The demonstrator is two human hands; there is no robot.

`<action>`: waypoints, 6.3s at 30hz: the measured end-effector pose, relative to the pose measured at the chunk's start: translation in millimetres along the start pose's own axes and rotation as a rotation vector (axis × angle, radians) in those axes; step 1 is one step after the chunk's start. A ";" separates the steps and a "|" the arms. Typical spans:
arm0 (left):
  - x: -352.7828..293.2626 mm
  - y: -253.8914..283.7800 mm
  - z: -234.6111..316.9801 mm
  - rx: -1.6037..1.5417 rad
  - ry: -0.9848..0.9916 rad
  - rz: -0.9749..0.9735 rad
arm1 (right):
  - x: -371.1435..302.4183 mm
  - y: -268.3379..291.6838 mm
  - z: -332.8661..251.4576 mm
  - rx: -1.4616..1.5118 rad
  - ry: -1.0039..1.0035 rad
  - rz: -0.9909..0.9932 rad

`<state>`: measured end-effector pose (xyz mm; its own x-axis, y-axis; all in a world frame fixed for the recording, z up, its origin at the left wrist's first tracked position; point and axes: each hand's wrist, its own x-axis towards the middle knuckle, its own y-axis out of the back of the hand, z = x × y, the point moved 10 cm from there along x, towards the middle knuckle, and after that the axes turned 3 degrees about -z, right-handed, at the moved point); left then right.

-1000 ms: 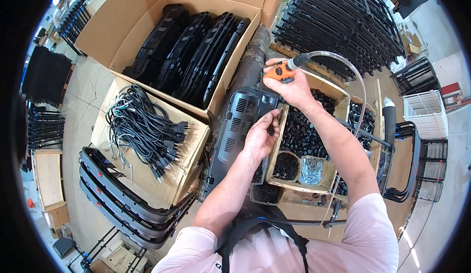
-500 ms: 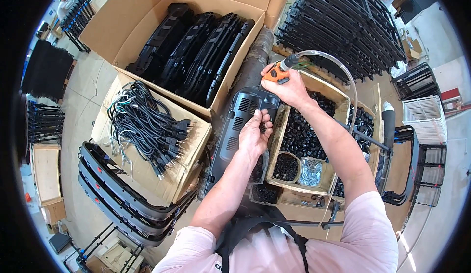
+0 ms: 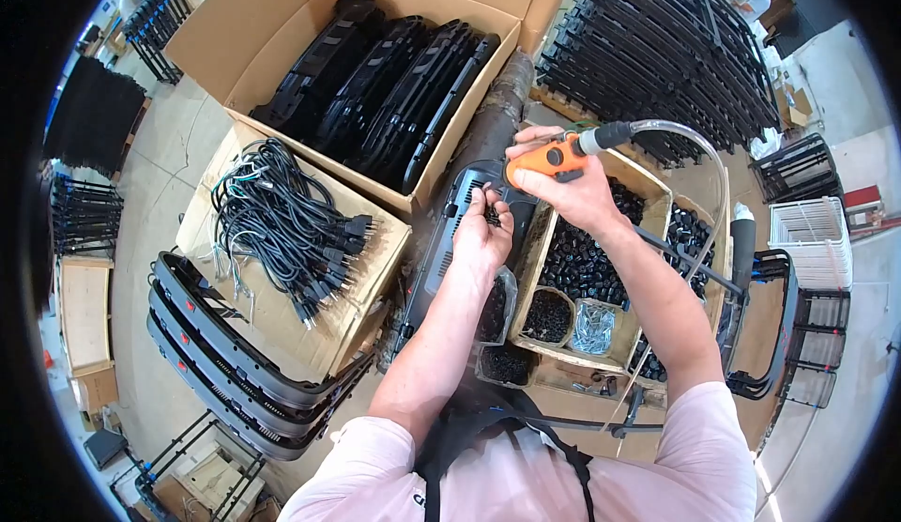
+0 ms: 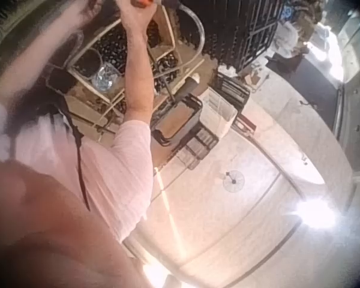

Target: Assembling components of a machine using manual methods and an electric screwdriver on a factory floor.

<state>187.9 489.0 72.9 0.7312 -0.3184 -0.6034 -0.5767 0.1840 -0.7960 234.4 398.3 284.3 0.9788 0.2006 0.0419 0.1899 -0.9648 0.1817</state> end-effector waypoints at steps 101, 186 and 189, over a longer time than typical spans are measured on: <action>-117.3 129.4 -177.7 2.267 0.410 -0.297 | -494.2 206.7 65.7 0.301 -0.116 0.898; -269.6 171.2 -178.8 3.026 0.000 -0.718 | -644.6 -47.3 419.2 1.238 -0.476 1.402; -271.0 169.4 -178.2 3.021 -0.015 -0.679 | -602.0 -46.3 441.4 1.296 -0.413 1.370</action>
<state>-172.8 440.7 110.3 0.5160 -0.6890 -0.5089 0.5934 -0.1409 0.7925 -329.7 247.3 -183.0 0.4061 -0.5452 -0.7333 -0.8626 0.0360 -0.5045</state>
